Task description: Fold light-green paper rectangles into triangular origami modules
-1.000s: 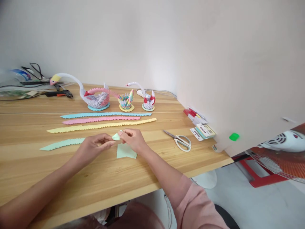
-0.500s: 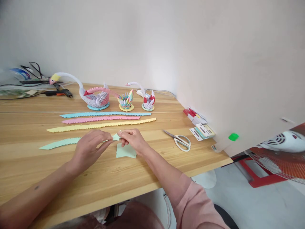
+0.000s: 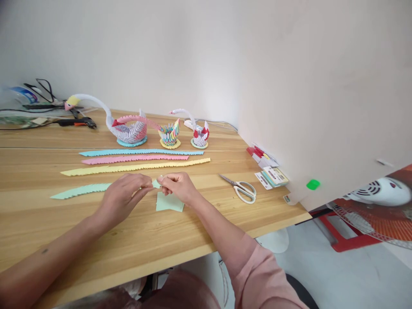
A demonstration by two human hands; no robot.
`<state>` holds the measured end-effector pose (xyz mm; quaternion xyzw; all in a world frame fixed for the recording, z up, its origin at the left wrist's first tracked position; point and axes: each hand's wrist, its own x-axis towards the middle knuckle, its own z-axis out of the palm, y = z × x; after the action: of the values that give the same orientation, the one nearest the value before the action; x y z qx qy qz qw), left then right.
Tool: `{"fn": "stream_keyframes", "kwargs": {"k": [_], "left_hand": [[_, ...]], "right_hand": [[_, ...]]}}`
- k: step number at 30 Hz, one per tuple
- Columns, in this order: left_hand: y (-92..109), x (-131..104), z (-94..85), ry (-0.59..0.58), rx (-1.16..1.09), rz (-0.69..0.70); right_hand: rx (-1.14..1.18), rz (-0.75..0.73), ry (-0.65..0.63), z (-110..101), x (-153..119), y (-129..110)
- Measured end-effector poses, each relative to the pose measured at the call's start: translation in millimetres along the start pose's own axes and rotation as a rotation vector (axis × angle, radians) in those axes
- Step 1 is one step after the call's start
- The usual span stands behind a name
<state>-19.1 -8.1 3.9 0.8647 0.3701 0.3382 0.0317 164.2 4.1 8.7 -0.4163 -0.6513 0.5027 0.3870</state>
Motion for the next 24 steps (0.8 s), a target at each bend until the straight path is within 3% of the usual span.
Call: {"fn": "stream_keyframes", "kwargs": {"k": [4,9,13,19,24], "left_hand": [[3.5,1.4,-0.8,-0.054,-0.172,-0.229],[5.6,3.3,-0.7,-0.026,-0.411,-0.433],[6.6,3.4,-0.8,-0.018,-0.477,-0.501],[5.0,2.6,3.2,0.009,-0.561,-0.534],[1.7,3.3,3.3,-0.113,-0.679,-0.564]], "right_hand": [[-0.102,-0.035,-0.011,-0.9,-0.4,-0.5],[-0.208,-0.086,-0.021,-1.2,-1.3,1.6],[-0.264,-0.115,-0.045,-0.8,-1.2,3.4],[-0.384,-0.154,0.018,0.1,-0.5,3.5],[-0.393,-0.177,0.015,-0.3,-1.1,4.7]]}}
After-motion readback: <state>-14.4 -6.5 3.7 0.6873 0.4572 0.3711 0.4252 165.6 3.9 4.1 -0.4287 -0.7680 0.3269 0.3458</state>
